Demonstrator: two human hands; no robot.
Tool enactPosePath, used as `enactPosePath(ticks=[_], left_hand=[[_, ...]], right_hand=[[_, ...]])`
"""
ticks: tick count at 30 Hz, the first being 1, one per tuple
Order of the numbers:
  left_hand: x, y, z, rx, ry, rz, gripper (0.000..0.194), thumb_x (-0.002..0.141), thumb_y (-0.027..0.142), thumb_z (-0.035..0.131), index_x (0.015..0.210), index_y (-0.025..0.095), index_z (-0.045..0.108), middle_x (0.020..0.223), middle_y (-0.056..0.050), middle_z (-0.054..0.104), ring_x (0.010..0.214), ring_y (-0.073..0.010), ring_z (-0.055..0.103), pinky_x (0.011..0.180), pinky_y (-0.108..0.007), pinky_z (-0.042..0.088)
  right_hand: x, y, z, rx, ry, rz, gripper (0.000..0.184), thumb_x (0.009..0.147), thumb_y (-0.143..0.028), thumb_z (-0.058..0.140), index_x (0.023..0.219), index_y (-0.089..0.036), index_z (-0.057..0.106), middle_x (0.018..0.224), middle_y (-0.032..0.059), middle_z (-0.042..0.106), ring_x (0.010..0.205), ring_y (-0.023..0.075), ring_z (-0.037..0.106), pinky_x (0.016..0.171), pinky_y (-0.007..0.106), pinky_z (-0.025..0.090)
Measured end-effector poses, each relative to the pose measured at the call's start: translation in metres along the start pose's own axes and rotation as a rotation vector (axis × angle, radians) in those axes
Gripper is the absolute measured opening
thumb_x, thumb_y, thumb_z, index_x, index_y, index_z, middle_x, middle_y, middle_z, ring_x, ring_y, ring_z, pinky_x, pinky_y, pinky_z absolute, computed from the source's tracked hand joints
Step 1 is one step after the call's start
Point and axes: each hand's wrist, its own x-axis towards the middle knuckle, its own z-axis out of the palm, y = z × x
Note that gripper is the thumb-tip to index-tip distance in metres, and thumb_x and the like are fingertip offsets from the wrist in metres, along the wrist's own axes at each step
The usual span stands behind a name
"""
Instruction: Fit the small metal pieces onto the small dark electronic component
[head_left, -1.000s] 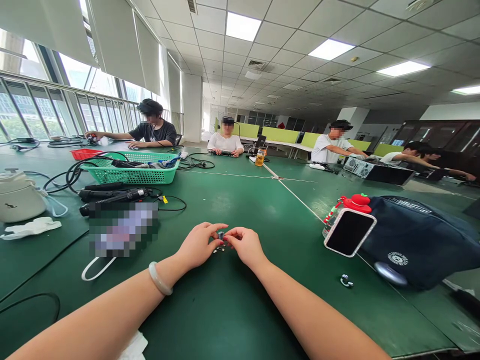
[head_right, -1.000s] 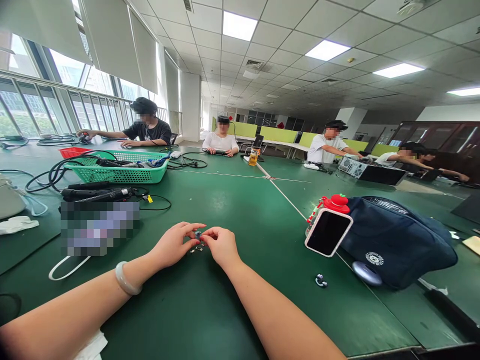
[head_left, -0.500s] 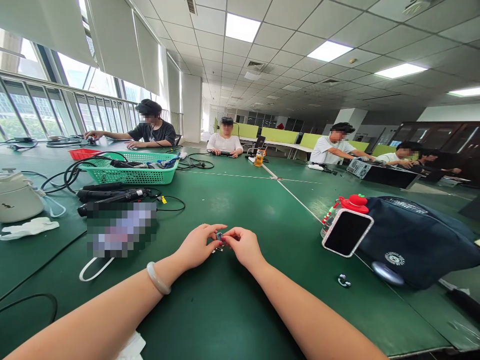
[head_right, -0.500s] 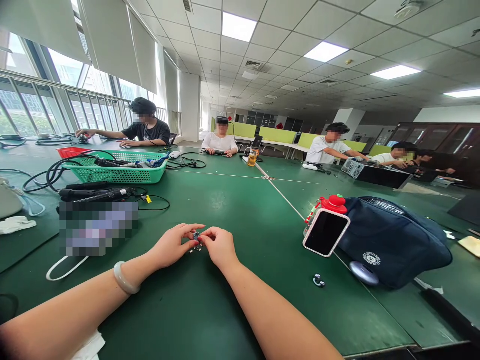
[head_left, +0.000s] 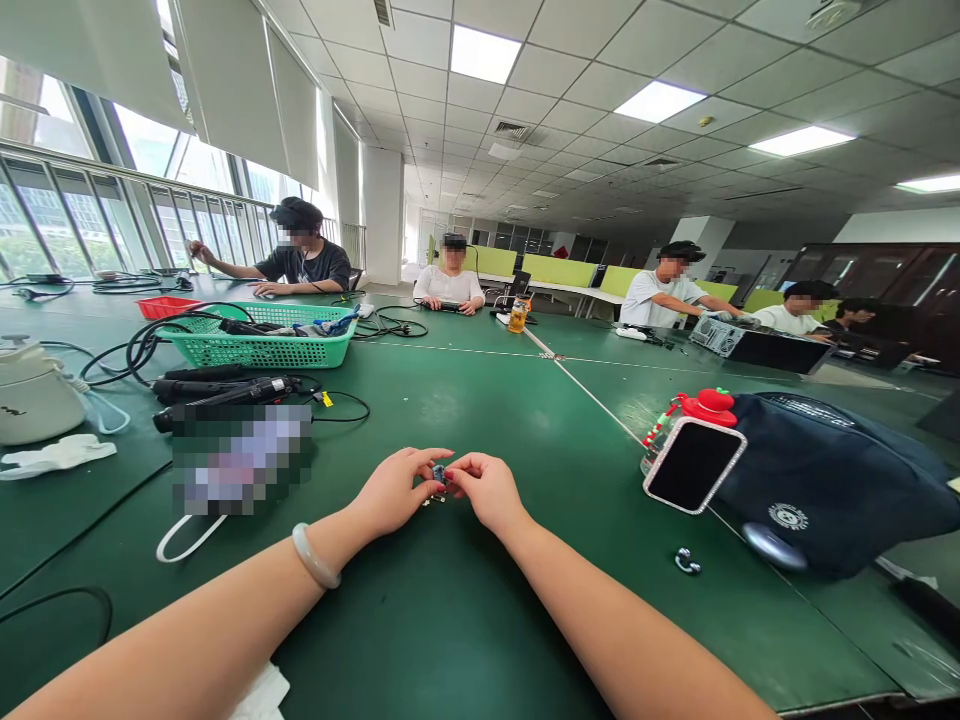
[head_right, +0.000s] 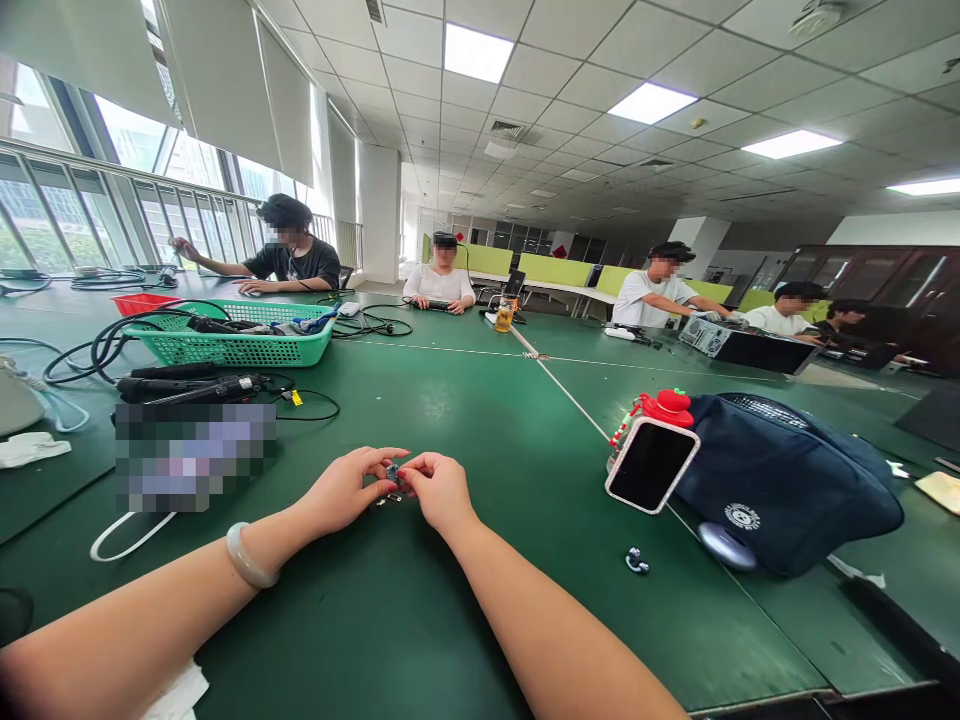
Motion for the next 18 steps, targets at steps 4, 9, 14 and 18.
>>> enactPosePath(ticks=[4,9,14,18], left_hand=[[-0.0007,0.0011,-0.0007,-0.008,-0.022,0.013,0.04,0.077,0.03,0.052,0.117,0.027,0.053,0.07,0.001,0.063,0.094,-0.0197,0.055,0.083,-0.032,0.041],[-0.0021,0.0029,-0.0019,-0.005,-0.034,0.032,0.041,0.077,0.028,0.053,0.118,0.027,0.052,0.072,0.001,0.064,0.095,-0.0199,0.054,0.086,-0.033,0.04],[-0.0026,0.0013,-0.0015,-0.025,-0.038,0.024,0.04,0.076,0.026,0.053,0.116,0.028,0.053,0.082,-0.001,0.063,0.088,-0.018,0.057,0.085,-0.033,0.041],[-0.0035,0.0,-0.001,-0.073,-0.028,0.008,0.039,0.076,0.025,0.052,0.115,0.027,0.054,0.094,-0.003,0.061,0.085,-0.017,0.06,0.084,-0.033,0.043]], right_hand=[[-0.0011,0.0012,0.0005,-0.039,0.0,-0.012,0.016,0.064,-0.03,0.062,0.066,-0.015,0.061,0.06,0.0014,0.063,0.055,0.0126,0.057,0.055,0.024,0.046],[-0.0022,0.0048,-0.0001,-0.094,-0.022,-0.065,0.014,0.067,-0.03,0.06,0.068,-0.016,0.06,0.064,0.0014,0.064,0.059,0.0132,0.058,0.057,0.024,0.047],[-0.0045,0.0023,-0.0006,-0.202,-0.019,-0.16,0.014,0.07,-0.03,0.058,0.07,-0.017,0.061,0.067,0.001,0.065,0.063,0.0135,0.058,0.062,0.024,0.046],[-0.0068,-0.0013,-0.0008,-0.287,-0.048,-0.17,0.015,0.074,-0.03,0.054,0.074,-0.018,0.063,0.071,0.0007,0.066,0.064,0.0128,0.057,0.063,0.023,0.044]])
